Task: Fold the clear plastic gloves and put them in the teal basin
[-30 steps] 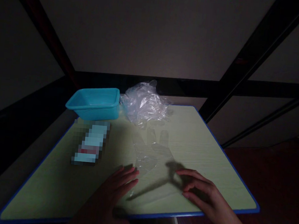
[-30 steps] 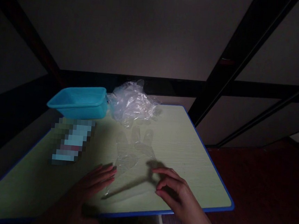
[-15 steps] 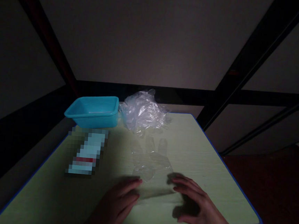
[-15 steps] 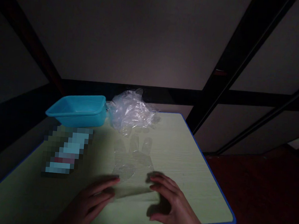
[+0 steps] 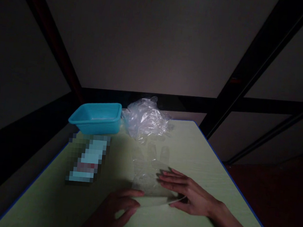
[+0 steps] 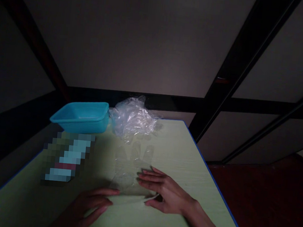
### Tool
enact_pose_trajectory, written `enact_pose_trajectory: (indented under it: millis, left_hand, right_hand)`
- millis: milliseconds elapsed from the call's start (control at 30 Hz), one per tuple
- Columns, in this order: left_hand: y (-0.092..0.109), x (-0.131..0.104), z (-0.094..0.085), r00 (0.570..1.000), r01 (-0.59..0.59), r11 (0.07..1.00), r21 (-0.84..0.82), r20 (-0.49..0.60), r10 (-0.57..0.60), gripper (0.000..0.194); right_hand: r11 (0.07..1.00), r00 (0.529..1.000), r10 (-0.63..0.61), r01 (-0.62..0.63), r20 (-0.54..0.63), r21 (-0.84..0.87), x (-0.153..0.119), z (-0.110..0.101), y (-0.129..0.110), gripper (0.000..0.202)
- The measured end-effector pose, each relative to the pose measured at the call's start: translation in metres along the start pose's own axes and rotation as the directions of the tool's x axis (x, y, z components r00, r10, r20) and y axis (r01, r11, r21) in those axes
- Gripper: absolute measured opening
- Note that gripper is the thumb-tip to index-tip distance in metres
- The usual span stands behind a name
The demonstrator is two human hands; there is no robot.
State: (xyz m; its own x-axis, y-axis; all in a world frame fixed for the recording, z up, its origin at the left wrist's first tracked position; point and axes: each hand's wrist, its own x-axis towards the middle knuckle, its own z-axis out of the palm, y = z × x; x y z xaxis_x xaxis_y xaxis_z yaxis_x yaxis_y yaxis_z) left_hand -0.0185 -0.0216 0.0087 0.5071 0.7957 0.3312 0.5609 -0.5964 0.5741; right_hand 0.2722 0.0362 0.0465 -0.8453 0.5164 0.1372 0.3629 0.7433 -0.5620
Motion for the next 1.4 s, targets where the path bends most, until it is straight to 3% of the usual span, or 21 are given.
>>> enact_pose_trajectory:
  millis: [333,500,733,867,967,1067,1167,1267,1400]
  left_hand:
    - [0.010,0.005,-0.010,0.998,0.008,0.997,-0.082,0.057,-0.004,0.014]
    - [0.009,0.008,-0.007,0.999,-0.007,0.970,-0.244,0.048,0.019,0.011]
    - [-0.004,0.022,0.003,0.992,0.107,0.872,-0.478,-0.001,-0.123,0.015]
    - [-0.019,0.024,-0.004,0.977,0.211,0.803,-0.557,0.123,-0.172,0.033]
    - [-0.026,0.014,-0.011,0.985,0.170,0.870,-0.464,0.111,-0.133,0.071]
    - [-0.027,0.002,-0.012,0.993,0.112,0.960,-0.256,0.058,-0.101,0.081]
    - [-0.025,-0.004,-0.004,0.999,-0.006,1.000,-0.027,-0.047,0.004,0.070]
    - [-0.023,-0.001,0.002,0.972,-0.121,0.971,0.204,-0.174,0.158,0.043]
    - [-0.017,0.010,0.004,0.937,-0.181,0.904,0.387,-0.211,0.278,0.021]
  right_hand:
    - [0.988,0.981,-0.082,0.103,0.177,-0.113,0.015,0.005,-0.005,0.064]
    - [0.979,0.977,-0.066,0.102,0.201,-0.177,0.019,0.005,-0.012,0.058]
    - [0.983,0.982,-0.063,0.091,0.176,-0.156,0.020,0.004,-0.012,0.048]
    - [0.992,0.987,-0.045,0.063,0.152,-0.113,0.018,0.004,-0.011,0.052]
    - [0.994,0.987,-0.043,0.058,0.153,-0.092,0.018,0.004,-0.012,0.051]
    - [0.996,0.989,-0.048,0.058,0.140,-0.068,0.017,0.003,-0.012,0.051]
    - [0.996,0.988,-0.049,0.059,0.144,-0.066,0.016,0.004,-0.010,0.049]
    - [0.996,0.987,-0.039,0.052,0.159,-0.076,0.017,0.004,-0.010,0.048]
    - [0.994,0.984,-0.031,0.048,0.174,-0.094,0.018,0.004,-0.011,0.048]
